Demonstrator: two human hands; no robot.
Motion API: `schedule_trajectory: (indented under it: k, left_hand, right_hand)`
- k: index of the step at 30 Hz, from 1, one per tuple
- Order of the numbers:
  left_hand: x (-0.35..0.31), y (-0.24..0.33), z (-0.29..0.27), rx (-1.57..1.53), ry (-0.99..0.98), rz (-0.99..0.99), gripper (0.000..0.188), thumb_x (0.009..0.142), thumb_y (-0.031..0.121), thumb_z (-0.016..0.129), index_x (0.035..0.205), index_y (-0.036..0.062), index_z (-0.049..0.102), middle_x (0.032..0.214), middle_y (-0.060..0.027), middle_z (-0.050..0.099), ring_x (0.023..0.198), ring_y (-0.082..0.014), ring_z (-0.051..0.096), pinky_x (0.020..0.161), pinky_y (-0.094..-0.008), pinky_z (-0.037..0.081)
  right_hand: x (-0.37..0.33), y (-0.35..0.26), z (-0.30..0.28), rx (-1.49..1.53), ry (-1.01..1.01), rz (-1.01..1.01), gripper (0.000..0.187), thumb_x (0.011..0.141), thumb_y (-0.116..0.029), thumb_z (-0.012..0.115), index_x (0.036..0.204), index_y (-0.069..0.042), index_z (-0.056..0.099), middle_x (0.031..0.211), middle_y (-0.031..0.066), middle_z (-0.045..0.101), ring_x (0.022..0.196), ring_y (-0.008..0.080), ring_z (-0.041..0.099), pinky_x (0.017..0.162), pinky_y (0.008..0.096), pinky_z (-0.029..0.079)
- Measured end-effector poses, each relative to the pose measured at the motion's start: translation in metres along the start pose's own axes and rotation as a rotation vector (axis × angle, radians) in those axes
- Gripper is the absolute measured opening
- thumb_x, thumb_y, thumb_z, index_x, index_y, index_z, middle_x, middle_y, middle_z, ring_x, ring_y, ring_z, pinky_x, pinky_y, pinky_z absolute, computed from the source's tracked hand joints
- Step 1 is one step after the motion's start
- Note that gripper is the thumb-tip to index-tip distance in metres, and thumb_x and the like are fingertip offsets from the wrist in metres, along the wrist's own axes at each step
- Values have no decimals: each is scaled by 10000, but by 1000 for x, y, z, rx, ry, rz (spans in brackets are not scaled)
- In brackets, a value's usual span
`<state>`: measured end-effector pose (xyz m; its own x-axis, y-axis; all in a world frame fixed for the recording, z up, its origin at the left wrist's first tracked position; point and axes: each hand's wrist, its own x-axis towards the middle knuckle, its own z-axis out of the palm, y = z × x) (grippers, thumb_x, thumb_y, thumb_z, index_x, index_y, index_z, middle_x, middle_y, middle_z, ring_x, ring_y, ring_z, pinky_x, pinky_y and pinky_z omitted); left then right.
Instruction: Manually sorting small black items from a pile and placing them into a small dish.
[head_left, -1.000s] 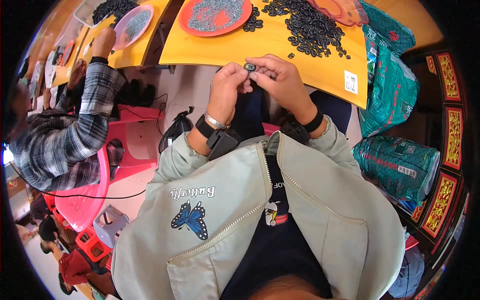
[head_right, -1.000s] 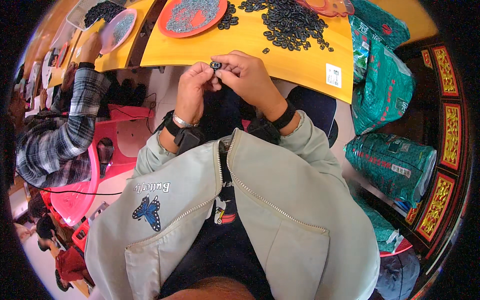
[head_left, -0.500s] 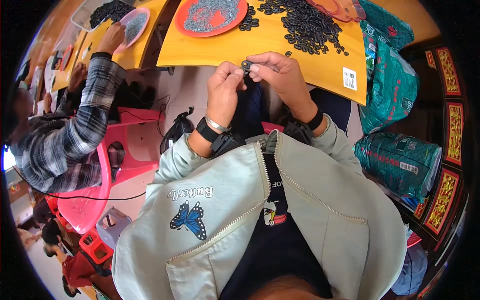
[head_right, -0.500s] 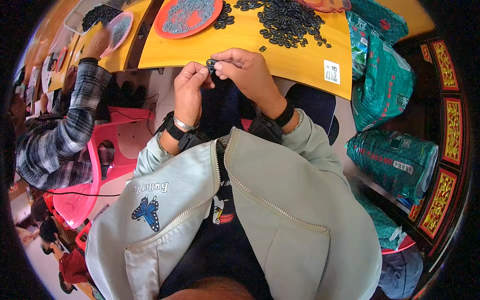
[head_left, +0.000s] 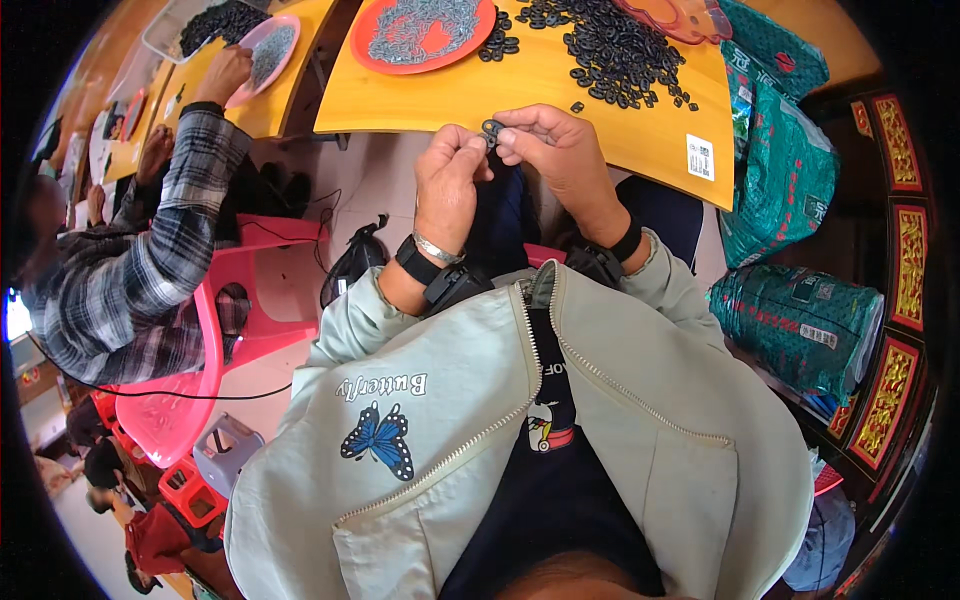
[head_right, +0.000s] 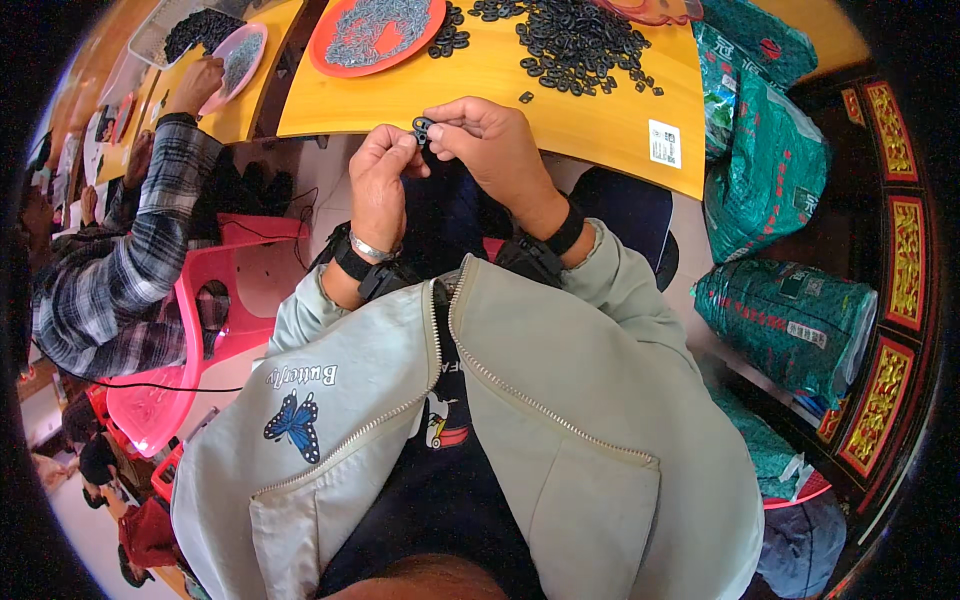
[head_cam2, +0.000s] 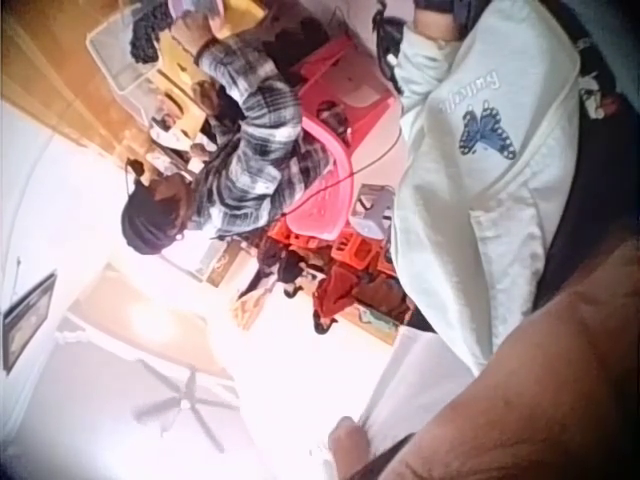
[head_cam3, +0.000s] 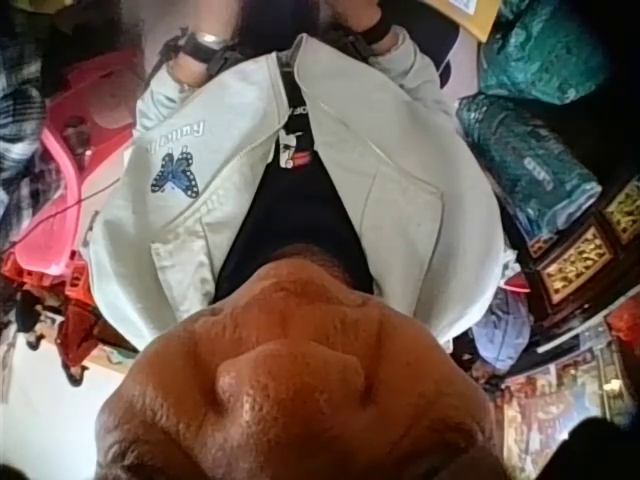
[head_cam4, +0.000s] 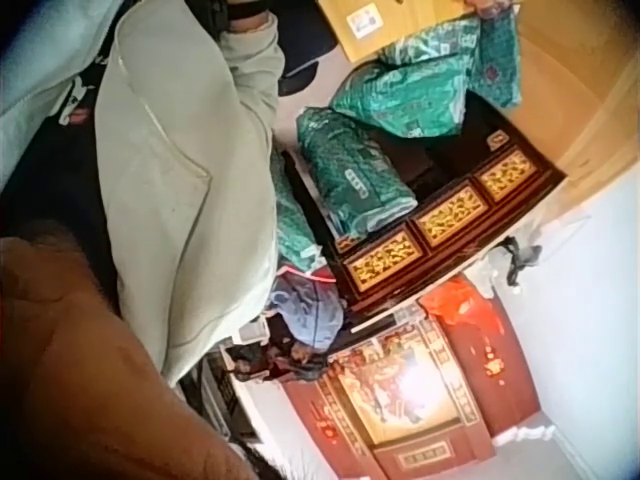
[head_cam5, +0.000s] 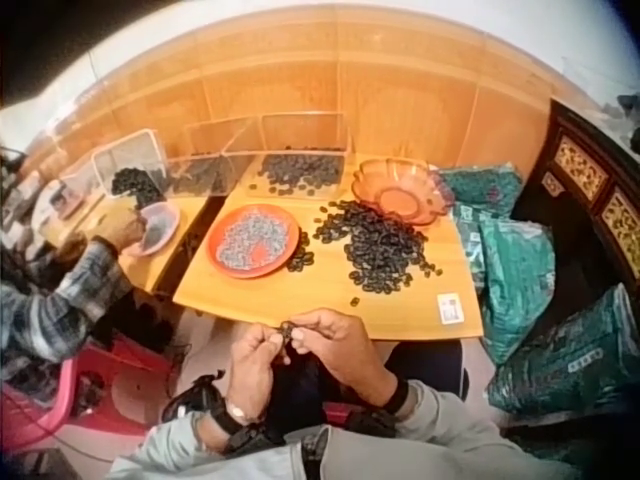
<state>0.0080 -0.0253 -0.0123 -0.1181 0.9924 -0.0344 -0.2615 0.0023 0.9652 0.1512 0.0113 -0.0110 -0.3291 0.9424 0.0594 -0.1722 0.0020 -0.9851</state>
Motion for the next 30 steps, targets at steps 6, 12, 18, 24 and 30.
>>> schedule_trajectory:
  k: [6, 12, 18, 24, 30]
  left_hand:
    - [0, -2, 0, -1, 22, 31, 133, 881, 86, 502, 761, 31, 498, 657, -3, 499, 584, -84, 467, 556, -220, 398]
    - [1, -3, 2, 12, 44, 28, 140, 877, 86, 510, 752, 26, 500, 644, -2, 500, 573, -81, 464, 547, -219, 393]
    - [4, -5, 3, 18, 27, 47, 145, 870, 88, 514, 739, 27, 498, 642, 2, 497, 574, -77, 459, 545, -218, 387]
    - [5, -3, 3, 119, 25, 65, 144, 861, 92, 523, 738, 18, 508, 644, 7, 499, 579, -73, 462, 539, -221, 387]
    - [6, -5, 3, 100, 25, 67, 151, 864, 93, 524, 734, 16, 512, 641, -2, 510, 576, -78, 473, 536, -225, 391]
  right_hand:
    - [0, 2, 1, 30, 15, 3, 206, 855, -12, 586, 1052, 46, 599, 895, 74, 652, 779, 104, 621, 691, 222, 518]
    - [1, 4, 4, 74, 36, -11, 191, 838, -32, 590, 1005, 55, 621, 834, 62, 657, 694, 76, 600, 642, 199, 495]
    - [4, 3, 0, 42, 21, -15, 177, 834, -35, 595, 985, 53, 629, 810, 52, 653, 680, 73, 596, 625, 199, 492]
    - [4, -2, -3, -23, 11, -32, 179, 836, -51, 603, 979, 55, 628, 797, 47, 648, 669, 75, 592, 617, 200, 490]
    - [5, 1, -6, -42, -26, -9, 182, 847, -22, 602, 1017, 41, 619, 849, 62, 654, 709, 80, 603, 658, 201, 500]
